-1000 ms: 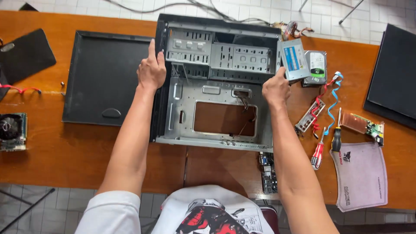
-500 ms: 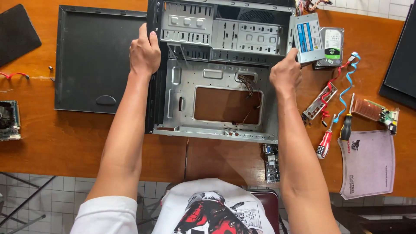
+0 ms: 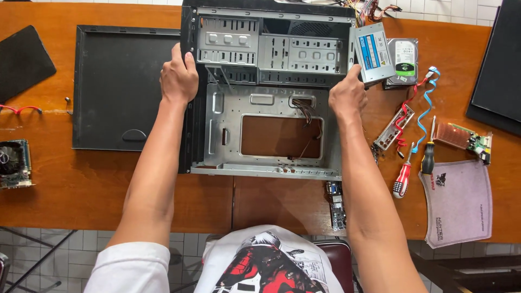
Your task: Installing an I/O shield and a motherboard into a computer case on a repair bench.
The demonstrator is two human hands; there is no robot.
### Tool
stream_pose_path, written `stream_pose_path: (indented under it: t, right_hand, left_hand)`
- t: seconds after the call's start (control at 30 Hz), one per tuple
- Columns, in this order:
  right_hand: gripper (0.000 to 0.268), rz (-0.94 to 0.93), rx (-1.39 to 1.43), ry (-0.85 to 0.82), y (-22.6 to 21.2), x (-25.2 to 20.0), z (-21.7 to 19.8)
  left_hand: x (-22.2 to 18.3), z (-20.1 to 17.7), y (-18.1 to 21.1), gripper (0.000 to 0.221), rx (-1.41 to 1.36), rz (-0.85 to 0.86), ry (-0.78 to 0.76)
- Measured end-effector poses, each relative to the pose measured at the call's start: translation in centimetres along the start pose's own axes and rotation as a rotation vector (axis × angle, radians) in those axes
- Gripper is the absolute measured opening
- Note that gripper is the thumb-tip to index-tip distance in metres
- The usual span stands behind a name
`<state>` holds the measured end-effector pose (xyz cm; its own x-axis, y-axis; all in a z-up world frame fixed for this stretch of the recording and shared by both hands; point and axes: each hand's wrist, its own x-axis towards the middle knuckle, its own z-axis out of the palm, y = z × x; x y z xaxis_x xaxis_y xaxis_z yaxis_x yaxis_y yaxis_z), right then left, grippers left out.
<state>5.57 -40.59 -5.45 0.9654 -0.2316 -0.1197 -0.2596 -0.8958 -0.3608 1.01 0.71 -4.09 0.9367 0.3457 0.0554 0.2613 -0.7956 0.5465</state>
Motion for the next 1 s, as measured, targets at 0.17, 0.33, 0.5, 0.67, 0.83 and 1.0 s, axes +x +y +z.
stream_pose_path:
  t: [0.17,0.33,0.5,0.67,0.83,1.0]
  right_hand:
    - [0.029,0.012,0.056,-0.022,-0.6,-0.5,-0.9]
    - [0.04,0.015,0.185,-0.056,-1.5,-1.9,-2.7]
    - [0.05,0.401,0.766,0.061,-0.3,-3.2,-4.7]
    - [0.01,0.405,0.673,0.359,13.5,-0.5,-0.4]
    - [0.017,0.465,0.069,0.115,24.3,-1.6,2.8]
    - [0.058,0.464,-0.264,0.047,24.9,-2.6,3.5]
  left_hand:
    - [0.0,-0.1,0.1,0.055,-0.004,-0.017,-0.006]
    - [-0.1,-0.2,0.1,0.054,0.002,0.012,0.002]
    - [-0.4,-1.0,0.9,0.049,-0.014,-0.034,-0.015]
    - [-0.1,-1.0,1.2,0.05,-0.019,-0.032,-0.009]
    - [-0.5,-1.1,1.2,0.05,-0.032,-0.074,-0.019]
    - [-0.2,-0.9,0.9,0.055,-0.006,-0.126,-0.022]
